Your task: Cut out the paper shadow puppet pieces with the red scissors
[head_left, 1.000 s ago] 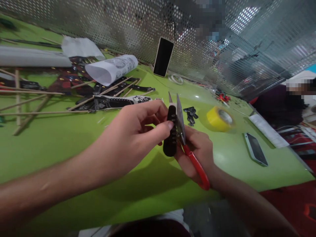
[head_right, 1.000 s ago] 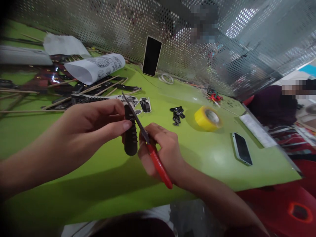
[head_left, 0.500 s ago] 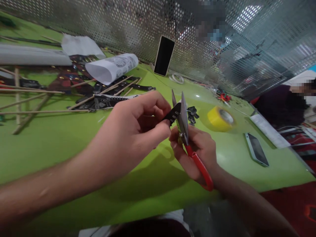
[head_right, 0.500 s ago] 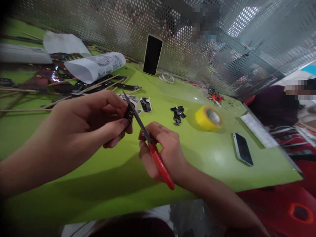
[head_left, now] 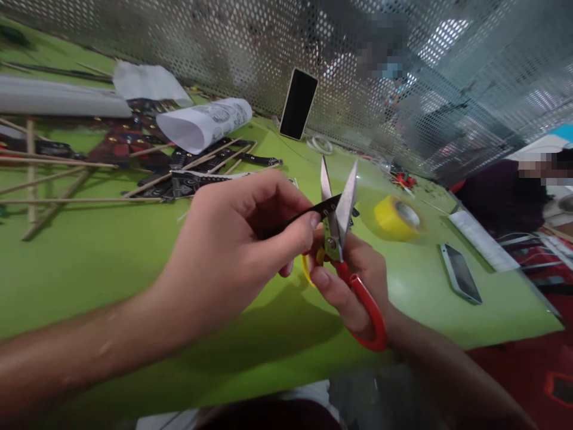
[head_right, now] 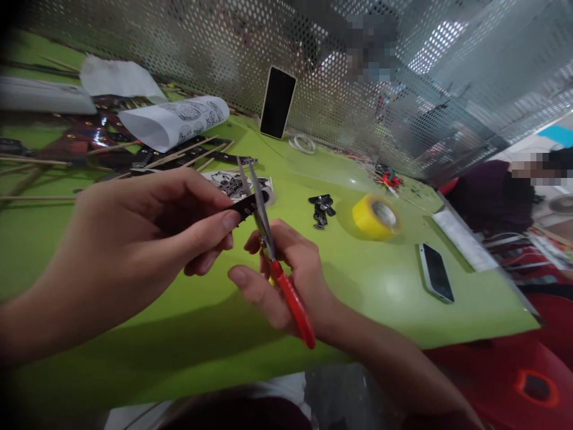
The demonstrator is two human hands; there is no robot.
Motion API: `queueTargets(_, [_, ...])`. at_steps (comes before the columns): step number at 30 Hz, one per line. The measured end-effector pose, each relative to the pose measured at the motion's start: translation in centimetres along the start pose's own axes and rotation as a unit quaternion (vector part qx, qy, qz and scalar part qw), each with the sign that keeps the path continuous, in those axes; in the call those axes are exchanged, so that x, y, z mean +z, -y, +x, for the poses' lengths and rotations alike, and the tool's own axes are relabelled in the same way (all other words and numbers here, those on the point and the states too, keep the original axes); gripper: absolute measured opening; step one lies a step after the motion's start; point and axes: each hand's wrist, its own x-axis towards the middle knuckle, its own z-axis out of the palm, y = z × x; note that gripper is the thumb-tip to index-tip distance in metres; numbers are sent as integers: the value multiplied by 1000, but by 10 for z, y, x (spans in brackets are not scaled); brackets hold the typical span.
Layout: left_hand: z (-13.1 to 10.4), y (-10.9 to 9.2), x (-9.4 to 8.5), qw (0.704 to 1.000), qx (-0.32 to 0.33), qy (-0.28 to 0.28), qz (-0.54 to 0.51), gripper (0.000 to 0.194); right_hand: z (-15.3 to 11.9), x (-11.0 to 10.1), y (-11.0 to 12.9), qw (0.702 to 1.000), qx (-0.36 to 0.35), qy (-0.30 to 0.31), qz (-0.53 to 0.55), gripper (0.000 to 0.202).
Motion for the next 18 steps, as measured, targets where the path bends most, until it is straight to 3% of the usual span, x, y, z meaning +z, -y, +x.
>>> queueTargets(9, [2, 5, -2, 978, -101, 88, -157, 24, -5, 3, 1, 993, 66, 22, 90, 39])
queueTargets(18, [4, 5, -4, 993, -58, 73, -78, 23, -3, 1, 5, 997, 62, 18, 51, 52])
